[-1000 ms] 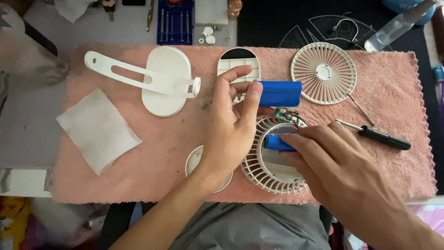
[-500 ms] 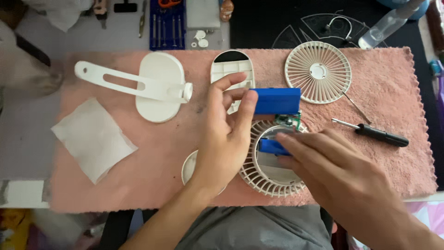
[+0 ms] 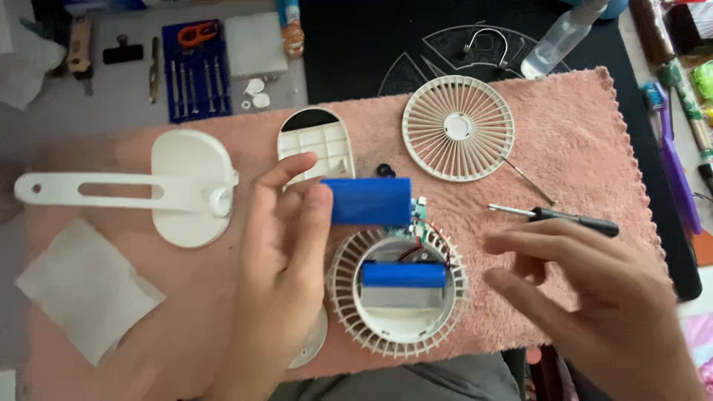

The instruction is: The person assembles a small portable fan by connecting a circuit board to two blue cylindrical batteries and placing them inside the fan housing. The person handles the circuit board, wires, and batteries, then positions the components within the fan casing.

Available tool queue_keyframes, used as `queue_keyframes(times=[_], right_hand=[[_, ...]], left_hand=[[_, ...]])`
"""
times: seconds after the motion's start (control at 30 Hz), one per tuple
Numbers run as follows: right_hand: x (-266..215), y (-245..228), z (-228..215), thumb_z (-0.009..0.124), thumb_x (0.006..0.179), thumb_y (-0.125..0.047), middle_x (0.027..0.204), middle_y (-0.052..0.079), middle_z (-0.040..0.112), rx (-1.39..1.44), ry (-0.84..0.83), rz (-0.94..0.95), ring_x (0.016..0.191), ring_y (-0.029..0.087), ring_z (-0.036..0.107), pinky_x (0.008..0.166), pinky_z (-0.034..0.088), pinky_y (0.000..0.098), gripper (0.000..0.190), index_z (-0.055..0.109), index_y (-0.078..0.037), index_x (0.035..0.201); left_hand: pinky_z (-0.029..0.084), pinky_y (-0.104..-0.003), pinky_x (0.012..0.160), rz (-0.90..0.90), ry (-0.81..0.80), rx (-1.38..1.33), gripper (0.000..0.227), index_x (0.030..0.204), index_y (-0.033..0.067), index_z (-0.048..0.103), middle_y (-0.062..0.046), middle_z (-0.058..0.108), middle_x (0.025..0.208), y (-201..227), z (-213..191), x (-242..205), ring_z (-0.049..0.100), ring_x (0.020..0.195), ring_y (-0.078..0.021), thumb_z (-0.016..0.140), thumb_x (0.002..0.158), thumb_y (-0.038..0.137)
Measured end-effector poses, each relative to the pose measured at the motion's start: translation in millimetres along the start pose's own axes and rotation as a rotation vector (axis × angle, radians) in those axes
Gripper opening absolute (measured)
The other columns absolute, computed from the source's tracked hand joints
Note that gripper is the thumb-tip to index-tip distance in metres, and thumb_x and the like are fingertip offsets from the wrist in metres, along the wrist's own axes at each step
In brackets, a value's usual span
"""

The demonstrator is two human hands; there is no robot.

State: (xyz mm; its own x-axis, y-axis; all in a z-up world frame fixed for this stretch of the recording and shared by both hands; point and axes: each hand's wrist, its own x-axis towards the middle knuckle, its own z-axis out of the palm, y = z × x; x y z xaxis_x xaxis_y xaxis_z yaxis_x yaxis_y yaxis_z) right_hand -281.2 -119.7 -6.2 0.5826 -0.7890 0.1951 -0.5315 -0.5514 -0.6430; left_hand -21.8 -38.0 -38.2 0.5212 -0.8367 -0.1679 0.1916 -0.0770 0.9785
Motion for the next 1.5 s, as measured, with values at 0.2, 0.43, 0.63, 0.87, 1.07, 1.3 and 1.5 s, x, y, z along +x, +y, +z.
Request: queue_keyframes(times=[0.2, 0.43, 0.63, 0.87, 1.07, 1.3, 1.5], right_hand=[[10, 14, 17, 0.09, 0.09, -0.029, 0.124, -0.002, 0.084, 0.22, -0.186, 0.139, 0.081, 0.009, 0.073, 0.072, 0.067, 0.0254, 0.036, 0.094, -0.02, 0.124], [30, 16, 18, 0.079, 0.101, -0.017, 0.097, 0.001, 0.092, 0.483, -0.246, 0.191, 0.088, 0.012, 0.087, 0.072, 0.068, 0.0271, 0.014, 0.09, -0.01, 0.095], [33, 13, 18, 0.082, 0.097, -0.014, 0.106, 0.007, 0.106, 0.547, -0.199, 0.617, 0.099, 0.015, 0.096, 0.081, 0.079, 0.0327, 0.037, 0.1, -0.005, 0.127], [39, 9, 22, 0.091, 0.087, -0.011, 0.104, 0.005, 0.094, 0.649, -0.26, 0.402, 0.086, 0.015, 0.078, 0.073, 0.071, 0.0322, 0.064, 0.088, -0.006, 0.151], [53, -3, 25, 0.084, 0.091, -0.015, 0.114, 0.01, 0.112, 0.714, -0.253, 0.82, 0.105, 0.02, 0.1, 0.088, 0.084, 0.0406, 0.054, 0.105, -0.007, 0.14], [73, -18, 26, 0.084, 0.095, 0.01, 0.098, 0.033, 0.107, 0.631, -0.134, 1.08, 0.095, 0.04, 0.098, 0.088, 0.079, 0.0511, 0.031, 0.107, 0.019, 0.113], [58, -4, 28, 0.084, 0.093, -0.005, 0.102, 0.013, 0.105, 0.605, -0.134, 0.665, 0.093, 0.022, 0.101, 0.081, 0.085, 0.0363, 0.027, 0.103, 0.002, 0.111]], left_hand=[[0.061, -0.027, 0.084, -0.11, 0.014, 0.053, 0.042, 0.154, 0.0113, 0.062, -0.003, 0.076, 0.085, 9, 0, -1, 0.07, 0.079, -0.0106, 0.059, 0.116, 0.027], [0.075, -0.042, 0.085, -0.267, 0.095, -0.196, 0.047, 0.156, 0.0107, 0.064, -0.012, 0.077, 0.097, 3, -4, -2, 0.084, 0.09, -0.0266, 0.064, 0.111, 0.025], [0.076, -0.051, 0.097, -0.431, 0.161, -0.243, 0.05, 0.157, 0.011, 0.067, -0.017, 0.076, 0.102, 11, -5, -1, 0.086, 0.095, -0.0337, 0.064, 0.108, 0.025], [0.076, -0.049, 0.098, -0.402, 0.106, -0.245, 0.052, 0.158, 0.0101, 0.066, -0.011, 0.071, 0.101, 11, -8, -2, 0.084, 0.101, -0.0296, 0.065, 0.109, 0.027], [0.075, -0.05, 0.102, -0.44, 0.069, -0.265, 0.052, 0.158, 0.0108, 0.066, -0.019, 0.081, 0.117, 14, -10, 1, 0.086, 0.111, -0.0323, 0.064, 0.108, 0.025], [0.074, -0.047, 0.094, -0.461, 0.058, -0.25, 0.052, 0.158, 0.0124, 0.07, -0.009, 0.071, 0.094, 13, -15, 5, 0.082, 0.096, -0.0258, 0.067, 0.109, 0.028], [0.073, -0.048, 0.098, -0.44, 0.036, -0.336, 0.049, 0.155, 0.009, 0.068, -0.011, 0.081, 0.104, 12, -15, 6, 0.084, 0.101, -0.028, 0.066, 0.109, 0.024]])
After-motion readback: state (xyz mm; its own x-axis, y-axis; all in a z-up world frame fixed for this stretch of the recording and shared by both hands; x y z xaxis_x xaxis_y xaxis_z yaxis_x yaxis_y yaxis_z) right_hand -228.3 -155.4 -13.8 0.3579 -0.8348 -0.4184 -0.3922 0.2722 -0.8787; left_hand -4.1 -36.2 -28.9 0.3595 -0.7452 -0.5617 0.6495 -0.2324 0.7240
